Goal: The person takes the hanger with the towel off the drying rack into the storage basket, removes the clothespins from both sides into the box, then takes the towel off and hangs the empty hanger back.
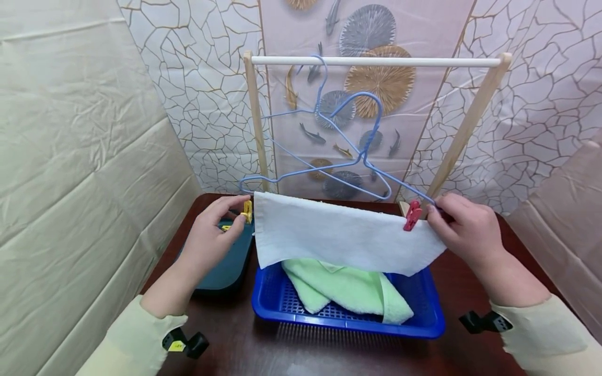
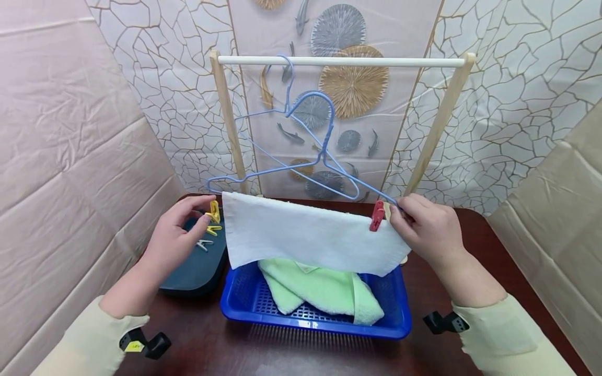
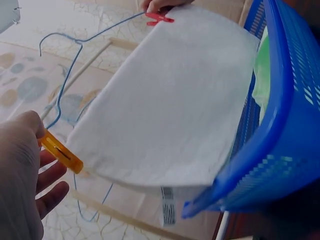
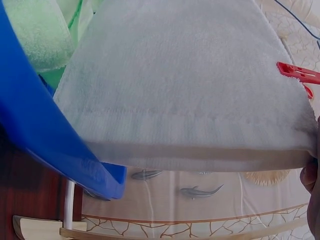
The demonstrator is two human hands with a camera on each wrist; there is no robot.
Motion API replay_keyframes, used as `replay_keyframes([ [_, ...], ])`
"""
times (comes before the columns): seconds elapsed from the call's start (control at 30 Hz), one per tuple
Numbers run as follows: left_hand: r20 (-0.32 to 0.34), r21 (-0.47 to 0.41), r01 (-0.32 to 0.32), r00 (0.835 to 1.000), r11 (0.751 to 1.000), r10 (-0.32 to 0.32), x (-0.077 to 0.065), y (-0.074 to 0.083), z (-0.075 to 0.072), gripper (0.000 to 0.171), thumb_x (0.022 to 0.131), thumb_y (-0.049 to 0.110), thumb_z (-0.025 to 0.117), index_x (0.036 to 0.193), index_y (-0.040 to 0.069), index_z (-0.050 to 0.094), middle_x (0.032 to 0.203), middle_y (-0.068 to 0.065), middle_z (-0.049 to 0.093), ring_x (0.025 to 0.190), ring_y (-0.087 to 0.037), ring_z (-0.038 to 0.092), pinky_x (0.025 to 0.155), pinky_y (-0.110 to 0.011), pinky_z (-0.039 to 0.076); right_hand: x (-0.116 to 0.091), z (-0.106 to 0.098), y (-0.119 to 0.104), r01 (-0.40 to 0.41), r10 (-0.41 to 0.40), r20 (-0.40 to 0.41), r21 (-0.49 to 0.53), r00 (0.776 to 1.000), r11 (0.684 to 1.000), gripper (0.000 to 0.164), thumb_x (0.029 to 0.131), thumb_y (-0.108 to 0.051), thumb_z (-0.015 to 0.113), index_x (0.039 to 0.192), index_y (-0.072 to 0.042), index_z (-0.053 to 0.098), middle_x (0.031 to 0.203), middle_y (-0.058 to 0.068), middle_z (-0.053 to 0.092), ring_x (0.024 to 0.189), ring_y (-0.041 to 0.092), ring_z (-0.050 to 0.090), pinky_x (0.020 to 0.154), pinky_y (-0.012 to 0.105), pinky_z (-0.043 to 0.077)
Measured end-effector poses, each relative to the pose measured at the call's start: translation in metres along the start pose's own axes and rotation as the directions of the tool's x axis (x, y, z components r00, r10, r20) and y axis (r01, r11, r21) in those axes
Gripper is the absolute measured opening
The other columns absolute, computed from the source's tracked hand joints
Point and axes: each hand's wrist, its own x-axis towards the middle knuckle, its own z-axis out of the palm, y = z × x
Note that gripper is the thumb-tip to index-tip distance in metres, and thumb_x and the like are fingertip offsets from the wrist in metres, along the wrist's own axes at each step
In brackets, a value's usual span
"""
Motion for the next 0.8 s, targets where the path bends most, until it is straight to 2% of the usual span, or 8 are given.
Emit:
replay_keyframes([
  [0.1, 0.02, 0.117, -0.057, 0.998, 0.992, 0.055, 0.0, -0.008, -0.003, 0.036, 0.096, 0.018, 0.065, 0.132, 0.017, 0.063, 0.126, -0.002, 0.063, 0.101, -0.021, 0.06, 0.081, -0.042, 0.054, -0.001, -0.001, 0.0, -0.003, 0.003, -0.003, 0.002, 1.0, 1.0, 0.034, 0.095, -0.031, 0.046, 0.074, -0.008, 0.06, 0.064, 0.004, 0.054, 0.049, 0.011, 0.044, 0.046, 0.022, 0.044],
  [0.2, 0.047, 0.252, -0.11, 0.994, 0.961, 0.101, 0.0, -0.017, -0.006, 0.038, 0.093, 0.018, 0.068, 0.13, 0.013, 0.064, 0.12, -0.006, 0.065, 0.101, -0.023, 0.058, 0.085, -0.044, 0.052, -0.002, 0.0, 0.0, -0.002, 0.002, -0.016, 0.01, 1.0, 1.0, 0.035, 0.095, -0.032, 0.045, 0.074, -0.008, 0.06, 0.064, 0.005, 0.055, 0.049, 0.011, 0.044, 0.046, 0.022, 0.044],
  [0.3, 0.078, 0.341, -0.116, 0.992, 0.933, 0.095, 0.001, -0.025, -0.007, 0.041, 0.091, 0.017, 0.07, 0.13, 0.009, 0.063, 0.114, -0.009, 0.066, 0.103, -0.025, 0.058, 0.088, -0.046, 0.051, -0.003, 0.001, 0.0, 0.0, 0.001, -0.04, 0.028, 0.999, 1.0, 0.037, 0.095, -0.033, 0.045, 0.073, -0.008, 0.061, 0.065, 0.005, 0.057, 0.049, 0.01, 0.044, 0.046, 0.021, 0.045],
  [0.43, 0.131, 0.403, -0.121, 0.989, 0.907, 0.073, 0.002, -0.038, -0.009, 0.041, 0.09, 0.018, 0.071, 0.128, 0.005, 0.063, 0.117, -0.013, 0.066, 0.105, -0.028, 0.058, 0.091, -0.047, 0.051, -0.005, 0.003, 0.001, 0.001, 0.002, -0.063, 0.045, 0.998, 0.999, 0.038, 0.095, -0.034, 0.045, 0.074, -0.007, 0.063, 0.065, 0.005, 0.058, 0.048, 0.01, 0.044, 0.047, 0.02, 0.044],
  [0.57, 0.196, 0.449, -0.156, 0.978, 0.88, 0.073, 0.003, -0.055, -0.009, 0.038, 0.09, 0.017, 0.07, 0.125, 0.004, 0.064, 0.116, -0.012, 0.068, 0.108, -0.029, 0.059, 0.092, -0.047, 0.05, -0.007, 0.003, 0.001, -0.003, 0.005, -0.065, 0.042, 0.998, 0.999, 0.039, 0.095, -0.034, 0.044, 0.074, -0.007, 0.063, 0.066, 0.005, 0.059, 0.048, 0.01, 0.044, 0.046, 0.02, 0.044],
  [0.8, 0.346, 0.507, -0.195, 0.938, 0.839, 0.009, 0.0, -0.085, 0.0, 0.038, 0.089, 0.02, 0.072, 0.124, 0.005, 0.065, 0.115, -0.012, 0.068, 0.105, -0.029, 0.061, 0.089, -0.047, 0.051, -0.008, 0.003, 0.0, -0.004, 0.007, -0.061, 0.036, 0.998, 0.999, 0.041, 0.096, -0.036, 0.043, 0.074, -0.007, 0.062, 0.065, 0.004, 0.056, 0.048, 0.01, 0.041, 0.046, 0.018, 0.042],
])
